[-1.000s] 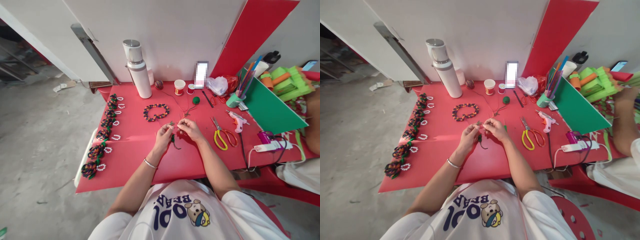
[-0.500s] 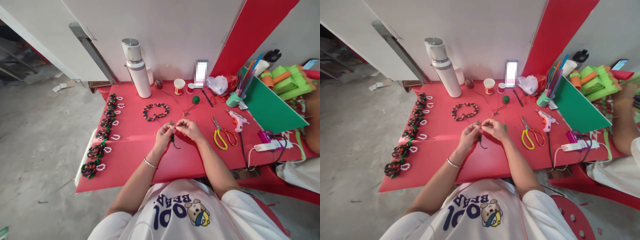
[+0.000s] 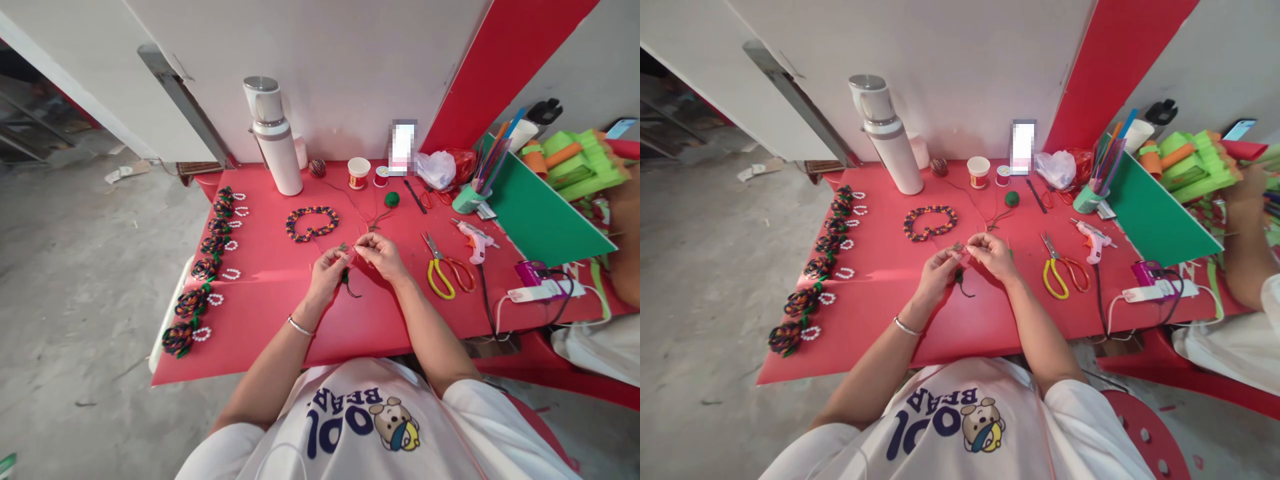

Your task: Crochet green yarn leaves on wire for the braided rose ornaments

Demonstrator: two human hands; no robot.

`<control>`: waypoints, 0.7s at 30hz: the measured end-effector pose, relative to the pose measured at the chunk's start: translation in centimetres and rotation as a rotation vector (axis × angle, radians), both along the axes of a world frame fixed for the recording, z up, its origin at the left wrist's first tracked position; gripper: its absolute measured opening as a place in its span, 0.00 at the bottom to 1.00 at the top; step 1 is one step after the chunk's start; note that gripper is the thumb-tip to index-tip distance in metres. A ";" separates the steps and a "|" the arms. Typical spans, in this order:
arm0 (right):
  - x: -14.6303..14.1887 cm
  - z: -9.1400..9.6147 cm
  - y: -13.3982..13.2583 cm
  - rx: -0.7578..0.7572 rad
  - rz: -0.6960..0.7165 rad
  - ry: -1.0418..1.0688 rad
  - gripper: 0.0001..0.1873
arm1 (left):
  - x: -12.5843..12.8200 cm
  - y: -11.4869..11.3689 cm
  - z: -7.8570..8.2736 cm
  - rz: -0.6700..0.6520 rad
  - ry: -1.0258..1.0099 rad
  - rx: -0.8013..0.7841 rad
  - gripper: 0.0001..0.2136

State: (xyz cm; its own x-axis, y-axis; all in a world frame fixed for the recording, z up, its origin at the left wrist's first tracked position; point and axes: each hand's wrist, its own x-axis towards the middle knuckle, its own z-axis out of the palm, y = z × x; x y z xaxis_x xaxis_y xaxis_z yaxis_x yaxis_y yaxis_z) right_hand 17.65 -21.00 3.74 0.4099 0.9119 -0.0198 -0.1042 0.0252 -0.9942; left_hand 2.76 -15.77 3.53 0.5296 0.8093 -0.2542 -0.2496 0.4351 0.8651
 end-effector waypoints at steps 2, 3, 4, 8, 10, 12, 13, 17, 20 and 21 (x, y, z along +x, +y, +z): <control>0.0 0.0 0.0 -0.006 0.005 -0.001 0.15 | 0.0 0.0 -0.1 0.010 0.024 0.006 0.18; -0.1 0.0 0.0 -0.010 0.013 -0.006 0.16 | 0.0 0.1 -0.1 0.009 0.030 0.003 0.17; -0.1 0.0 0.0 -0.013 0.024 -0.013 0.16 | 0.0 0.1 -0.1 0.008 0.031 0.000 0.17; -0.2 -0.1 0.1 -0.008 0.046 -0.034 0.17 | 0.1 0.1 -0.2 0.019 0.009 0.001 0.15; -0.1 -0.2 0.1 -0.001 0.031 -0.024 0.17 | 0.1 0.2 -0.4 0.037 0.010 0.004 0.14; -0.1 -0.2 0.2 0.006 0.010 -0.006 0.17 | 0.1 0.2 -0.6 0.058 0.026 0.005 0.14; 0.0 -0.2 0.2 0.008 0.004 0.001 0.17 | 0.1 0.3 -0.7 0.068 0.036 0.007 0.14; 0.1 0.0 0.0 -0.020 0.067 0.018 0.20 | 0.1 0.4 -1.0 0.084 0.056 0.022 0.15; 0.1 0.2 -0.2 -0.042 0.135 0.014 0.23 | 0.1 0.5 -1.1 0.099 0.062 0.031 0.16; 0.1 0.2 -0.3 -0.042 0.138 0.003 0.23 | 0.1 0.5 -1.1 0.105 0.065 0.030 0.16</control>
